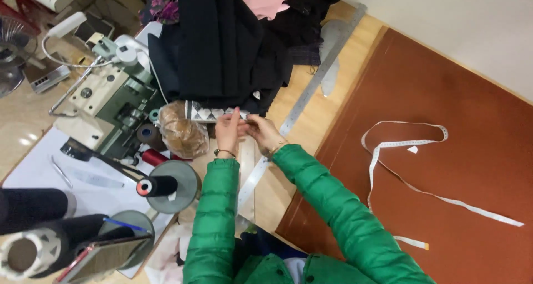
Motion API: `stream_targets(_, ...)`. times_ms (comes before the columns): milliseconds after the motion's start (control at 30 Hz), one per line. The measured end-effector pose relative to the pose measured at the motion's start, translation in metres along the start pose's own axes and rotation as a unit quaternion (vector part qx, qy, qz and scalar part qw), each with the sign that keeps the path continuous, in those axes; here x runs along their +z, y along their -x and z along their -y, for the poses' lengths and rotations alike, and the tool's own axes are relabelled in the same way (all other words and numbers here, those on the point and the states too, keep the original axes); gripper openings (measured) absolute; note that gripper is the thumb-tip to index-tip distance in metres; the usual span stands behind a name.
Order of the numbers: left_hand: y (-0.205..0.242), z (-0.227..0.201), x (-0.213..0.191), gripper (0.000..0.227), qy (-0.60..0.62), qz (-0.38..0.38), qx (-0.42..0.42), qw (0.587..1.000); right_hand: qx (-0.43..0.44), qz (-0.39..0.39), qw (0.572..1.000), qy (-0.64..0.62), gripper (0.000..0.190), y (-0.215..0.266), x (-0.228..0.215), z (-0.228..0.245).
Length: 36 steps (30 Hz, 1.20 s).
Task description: The person measures and marks a large piece of brown fabric on a wooden table using a triangular ruler, a long metal ruler, and a piece of chalk. They draw straight lines along the edges of the rulers and later consult a notebook while handling a measuring tape.
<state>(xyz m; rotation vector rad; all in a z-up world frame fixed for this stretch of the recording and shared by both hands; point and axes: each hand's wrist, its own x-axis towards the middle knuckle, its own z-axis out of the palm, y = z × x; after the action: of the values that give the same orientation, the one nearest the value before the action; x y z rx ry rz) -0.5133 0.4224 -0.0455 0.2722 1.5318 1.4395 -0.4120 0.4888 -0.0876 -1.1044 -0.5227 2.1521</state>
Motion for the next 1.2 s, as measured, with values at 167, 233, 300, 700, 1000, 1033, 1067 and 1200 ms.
stream_targets(167, 0.030, -0.098, 0.034, 0.130, 0.191, -0.038, -0.008, 0.981, -0.016, -0.127, 0.984, 0.124, 0.063, 0.036, 0.051, 0.019)
stream_targets(233, 0.028, -0.110, 0.035, 0.116, 0.197, -0.045, -0.017, 0.979, -0.016, -0.124, 0.992, 0.033, 0.068, 0.021, 0.049, 0.012)
stream_targets(300, 0.020, -0.108, 0.033, 0.104, 0.203, -0.054, -0.025, 0.977, -0.016, -0.118, 0.991, -0.058, 0.074, 0.010, 0.042, 0.004)
stream_targets(700, 0.010, -0.120, 0.047, 0.086, 0.244, -0.121, 0.022, 0.962, -0.011, -0.039, 0.996, 0.078, 0.051, 0.055, 0.077, 0.046)
stream_targets(1000, -0.037, -0.093, 0.004, 0.072, 0.347, -0.153, 0.085, 0.921, -0.211, -0.064, 0.967, 0.129, 0.053, 0.117, 0.026, 0.107)
stream_targets(1033, -0.042, -0.087, -0.001, 0.074, 0.345, -0.157, 0.073, 0.923, -0.225, -0.062, 0.962, 0.141, 0.054, 0.140, 0.021, 0.116)
stream_targets(1067, -0.046, -0.080, -0.005, 0.077, 0.342, -0.162, 0.062, 0.924, -0.239, -0.060, 0.957, 0.154, 0.055, 0.164, 0.016, 0.126)
stream_targets(1200, -0.030, -0.061, 0.011, 0.073, 0.306, -0.107, -0.001, 0.946, -0.320, -0.076, 0.937, 0.120, 0.046, 0.255, -0.050, 0.150)
